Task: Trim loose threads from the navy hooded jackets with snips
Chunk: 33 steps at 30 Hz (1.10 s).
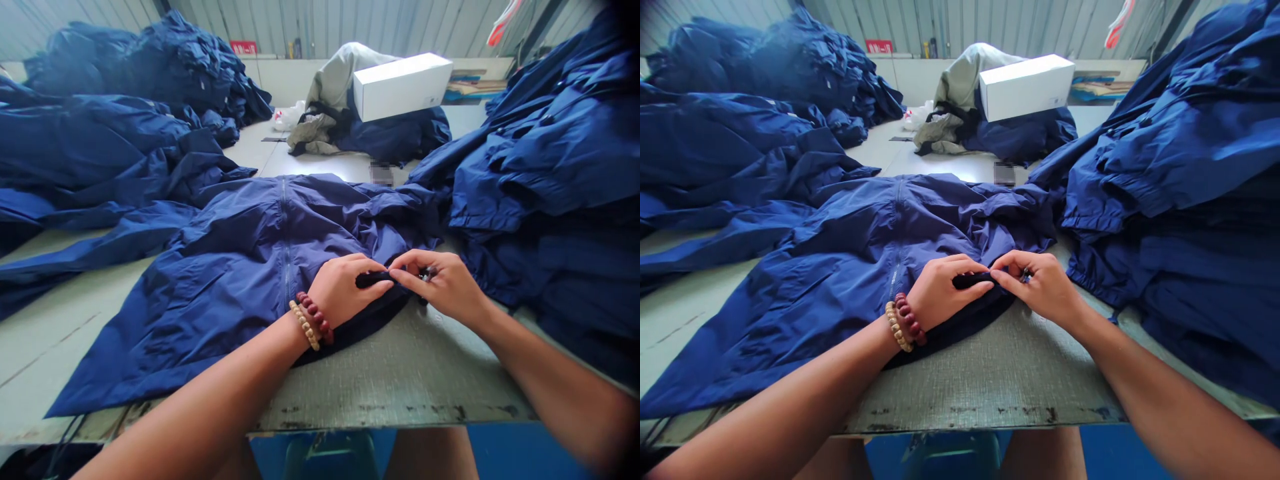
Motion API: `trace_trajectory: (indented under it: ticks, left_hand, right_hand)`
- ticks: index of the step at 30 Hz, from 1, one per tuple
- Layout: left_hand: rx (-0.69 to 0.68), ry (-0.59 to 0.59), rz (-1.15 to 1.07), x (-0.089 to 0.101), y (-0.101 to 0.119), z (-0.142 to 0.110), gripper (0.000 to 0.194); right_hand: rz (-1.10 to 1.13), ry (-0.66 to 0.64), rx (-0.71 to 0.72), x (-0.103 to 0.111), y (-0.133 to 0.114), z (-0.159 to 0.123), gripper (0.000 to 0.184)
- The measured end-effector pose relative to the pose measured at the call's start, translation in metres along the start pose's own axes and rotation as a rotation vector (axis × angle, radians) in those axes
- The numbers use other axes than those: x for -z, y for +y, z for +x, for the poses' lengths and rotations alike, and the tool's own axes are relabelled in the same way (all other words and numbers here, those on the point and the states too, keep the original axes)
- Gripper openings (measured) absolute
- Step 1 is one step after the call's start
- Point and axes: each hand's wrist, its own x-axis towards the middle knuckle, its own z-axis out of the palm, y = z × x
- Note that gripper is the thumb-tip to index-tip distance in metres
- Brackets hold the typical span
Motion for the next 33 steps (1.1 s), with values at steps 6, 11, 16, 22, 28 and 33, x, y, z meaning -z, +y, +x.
trace_trajectory:
  ticks: [6,11,16,22,28,33]
  left_hand:
    - [0.012,-0.025,-0.002,-0.0018,-0.0042,0.0018,0.011]
    - [0.035,-0.046,0.007,-0.0009,-0.0028,0.0021,0.007]
    - [0.042,-0.044,-0.009,-0.0004,-0.0004,0.0021,0.006]
    - [0.016,-0.033,-0.016,-0.0023,-0.0016,0.0022,0.007]
    - [0.012,-0.026,-0.012,-0.0013,-0.0003,0.0029,0.006]
    - [0.011,-0.035,0.0,-0.0005,0.0001,0.0036,0.008]
  right_hand:
    - [-0.053,-0.009,0.011,-0.0006,-0.0023,-0.0006,0.022]
    - [-0.074,-0.008,0.024,-0.0002,-0.0038,-0.0017,0.022]
    - [-0.035,-0.034,-0.01,0.001,-0.0057,-0.0016,0.03]
    - [-0.005,-0.079,-0.03,0.0015,-0.0063,-0.0006,0.037]
    - [0.033,-0.085,-0.029,0.0013,-0.0043,-0.0012,0.034]
    - [0.065,-0.056,-0.056,0.0026,-0.0034,-0.0006,0.037]
